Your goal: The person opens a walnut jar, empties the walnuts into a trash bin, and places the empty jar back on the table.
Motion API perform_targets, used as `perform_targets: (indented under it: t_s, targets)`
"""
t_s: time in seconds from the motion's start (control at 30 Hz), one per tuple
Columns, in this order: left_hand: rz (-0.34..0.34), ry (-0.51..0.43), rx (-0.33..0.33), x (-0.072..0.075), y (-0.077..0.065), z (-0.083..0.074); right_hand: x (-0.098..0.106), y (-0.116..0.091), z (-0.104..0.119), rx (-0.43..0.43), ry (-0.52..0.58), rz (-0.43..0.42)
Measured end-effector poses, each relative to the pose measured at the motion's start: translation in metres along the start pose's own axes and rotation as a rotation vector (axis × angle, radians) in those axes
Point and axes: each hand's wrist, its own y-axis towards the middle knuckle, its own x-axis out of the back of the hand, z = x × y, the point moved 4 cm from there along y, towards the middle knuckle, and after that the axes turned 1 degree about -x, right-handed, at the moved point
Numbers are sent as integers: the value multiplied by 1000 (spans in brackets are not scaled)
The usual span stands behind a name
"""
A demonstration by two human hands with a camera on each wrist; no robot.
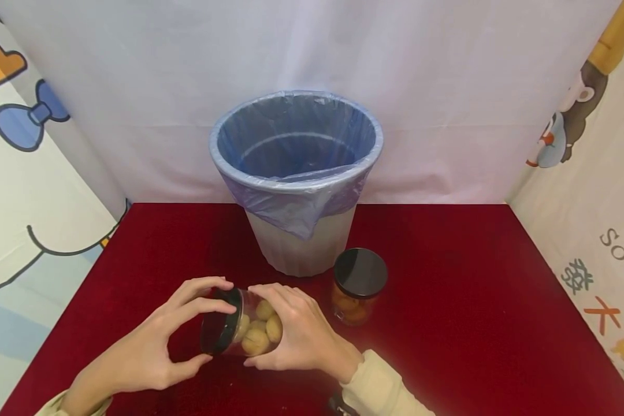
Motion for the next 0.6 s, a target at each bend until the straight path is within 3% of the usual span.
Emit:
perform_targets:
  t_s: [0.6]
  targets:
    - [-79,-30,4,-1,2,5,1,-2,5,23,-17,-3]
